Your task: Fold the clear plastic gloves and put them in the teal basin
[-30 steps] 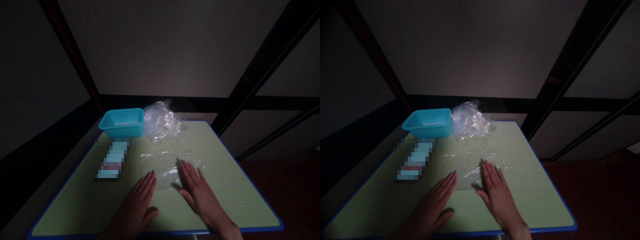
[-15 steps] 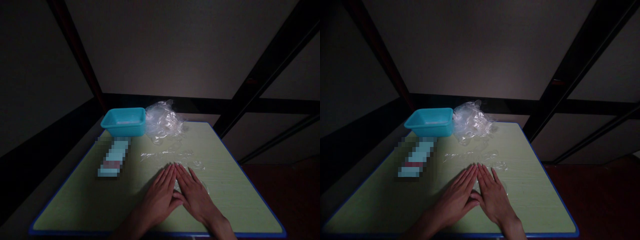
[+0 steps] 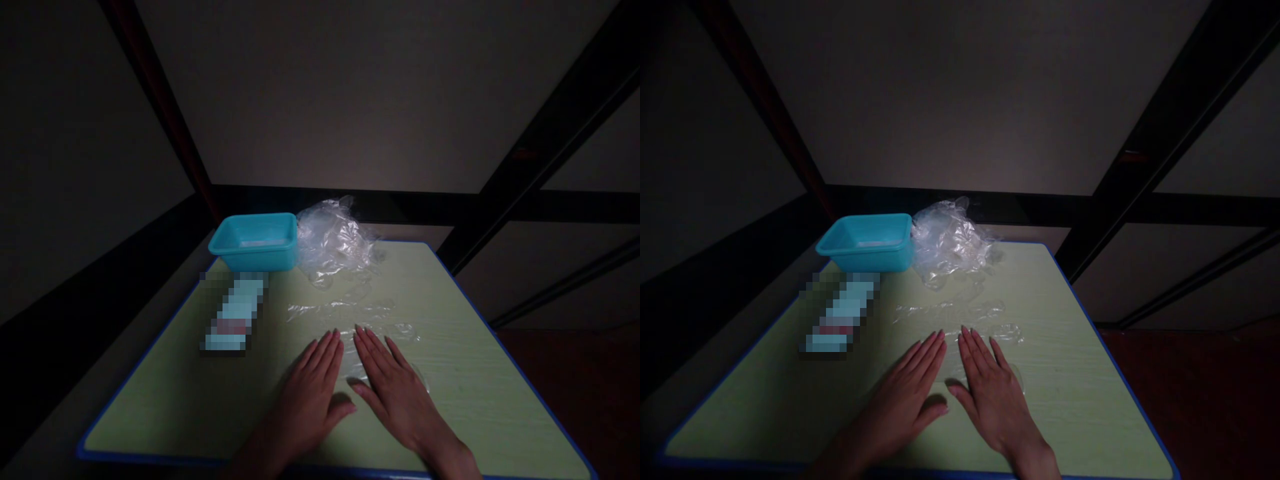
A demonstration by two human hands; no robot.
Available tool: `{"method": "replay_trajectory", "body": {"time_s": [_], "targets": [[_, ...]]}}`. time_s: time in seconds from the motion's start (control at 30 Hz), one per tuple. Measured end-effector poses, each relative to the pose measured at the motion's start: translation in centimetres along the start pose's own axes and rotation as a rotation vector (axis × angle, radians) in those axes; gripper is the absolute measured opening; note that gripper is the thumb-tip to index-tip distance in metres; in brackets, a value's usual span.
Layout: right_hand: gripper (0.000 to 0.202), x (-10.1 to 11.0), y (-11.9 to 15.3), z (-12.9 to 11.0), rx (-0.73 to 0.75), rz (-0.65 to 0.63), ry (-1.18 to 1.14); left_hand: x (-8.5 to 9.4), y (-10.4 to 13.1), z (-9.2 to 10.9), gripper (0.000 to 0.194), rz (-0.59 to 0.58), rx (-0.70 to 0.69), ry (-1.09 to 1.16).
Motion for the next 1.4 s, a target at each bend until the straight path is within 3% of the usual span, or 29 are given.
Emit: {"method": "replay_trajectory", "body": {"time_s": [0.33,0.63,1.1,1.27,1.4], "targets": [[0.066,0.2,0.0,-0.1,-0.037,-0.030,-0.009,0.6,3.5,-2.3,0.066,0.033,0.060,-0.048],[0.064,0.4,0.2,0.5,-0.079,-0.030,-0.018,0.5,3.9,-2.4,0.065,0.075,0.069,-0.042],[0.066,0.4,2.9,4.7,-0.183,0.049,0.068,0.0,3.9,-2.6,0.067,0.103,0.057,-0.060],[0.066,0.5,3.8,6.3,-0.232,-0.012,0.038,0.0,4.0,-2.6,0.071,0.122,0.049,-0.069],[0.061,2.1,3.4,7.4,-0.272,-0.105,-0.043,0.8,3.8,-2.5,0.072,0.114,0.031,-0.086]]}}
Point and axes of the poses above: each hand's wrist, its own y-axis away from the middle knuckle, its own x-axis out of the back of the hand, z = x × y, the point moved 2 cm from there along -y, towards the middle knuckle, and after that the axes turned 8 degrees about -x, right-handed, at the moved point
